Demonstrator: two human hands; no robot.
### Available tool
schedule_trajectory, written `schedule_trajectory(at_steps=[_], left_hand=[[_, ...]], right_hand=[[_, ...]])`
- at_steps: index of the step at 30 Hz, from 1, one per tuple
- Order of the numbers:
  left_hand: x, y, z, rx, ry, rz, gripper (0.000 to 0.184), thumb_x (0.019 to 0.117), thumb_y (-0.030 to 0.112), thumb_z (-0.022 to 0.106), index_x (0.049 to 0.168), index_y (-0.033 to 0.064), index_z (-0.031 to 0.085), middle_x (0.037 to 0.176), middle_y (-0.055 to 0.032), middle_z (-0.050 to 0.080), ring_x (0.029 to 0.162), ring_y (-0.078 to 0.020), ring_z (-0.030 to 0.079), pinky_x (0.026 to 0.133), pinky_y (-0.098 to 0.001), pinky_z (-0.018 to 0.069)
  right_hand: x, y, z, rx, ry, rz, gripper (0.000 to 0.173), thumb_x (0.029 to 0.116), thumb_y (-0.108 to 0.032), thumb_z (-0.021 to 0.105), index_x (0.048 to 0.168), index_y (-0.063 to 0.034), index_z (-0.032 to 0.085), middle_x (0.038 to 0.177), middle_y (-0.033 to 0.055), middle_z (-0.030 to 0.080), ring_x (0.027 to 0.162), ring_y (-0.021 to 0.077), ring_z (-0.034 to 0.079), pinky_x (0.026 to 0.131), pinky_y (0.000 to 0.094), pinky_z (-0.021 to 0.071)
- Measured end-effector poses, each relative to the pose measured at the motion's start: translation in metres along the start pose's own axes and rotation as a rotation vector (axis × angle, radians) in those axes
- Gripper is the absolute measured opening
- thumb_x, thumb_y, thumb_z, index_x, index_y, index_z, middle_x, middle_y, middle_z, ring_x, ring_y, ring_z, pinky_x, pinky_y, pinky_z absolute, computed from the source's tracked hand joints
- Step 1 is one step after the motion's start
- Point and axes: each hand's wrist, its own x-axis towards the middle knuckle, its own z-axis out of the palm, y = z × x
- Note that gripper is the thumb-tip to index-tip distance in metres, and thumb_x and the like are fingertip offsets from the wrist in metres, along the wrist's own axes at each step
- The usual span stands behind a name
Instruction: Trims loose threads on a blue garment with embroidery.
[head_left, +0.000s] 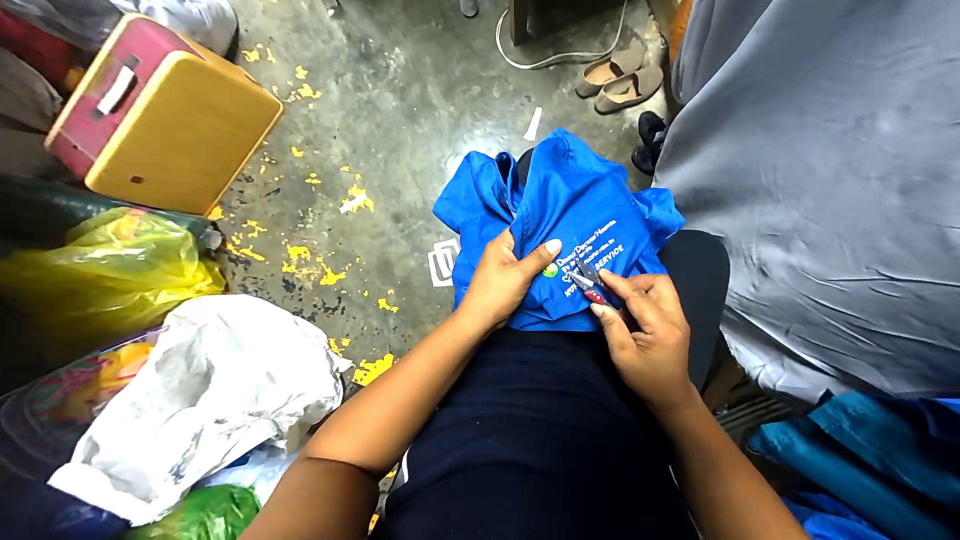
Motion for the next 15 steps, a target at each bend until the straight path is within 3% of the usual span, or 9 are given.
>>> schedule_trajectory(at_steps=[15], left_hand=[[-0.002,0.005,0.014,0.005,0.063,0.018,0.024,0.1043,0.01,0.056,0.127,0.0034,0.055,0.099,-0.0031,0.069,0.086,-0.0073,0.069,0.08,-0.0275,0.0592]], right_hand=[[0.001,-0.007,0.007,-0.003,0.068,0.056,0.033,0.0929,-0.009,0.063,0.119,0.009,0.069,0.096,0.0128,0.056,0.084,0.0061,0.055,0.073,0.0101,0.0455]])
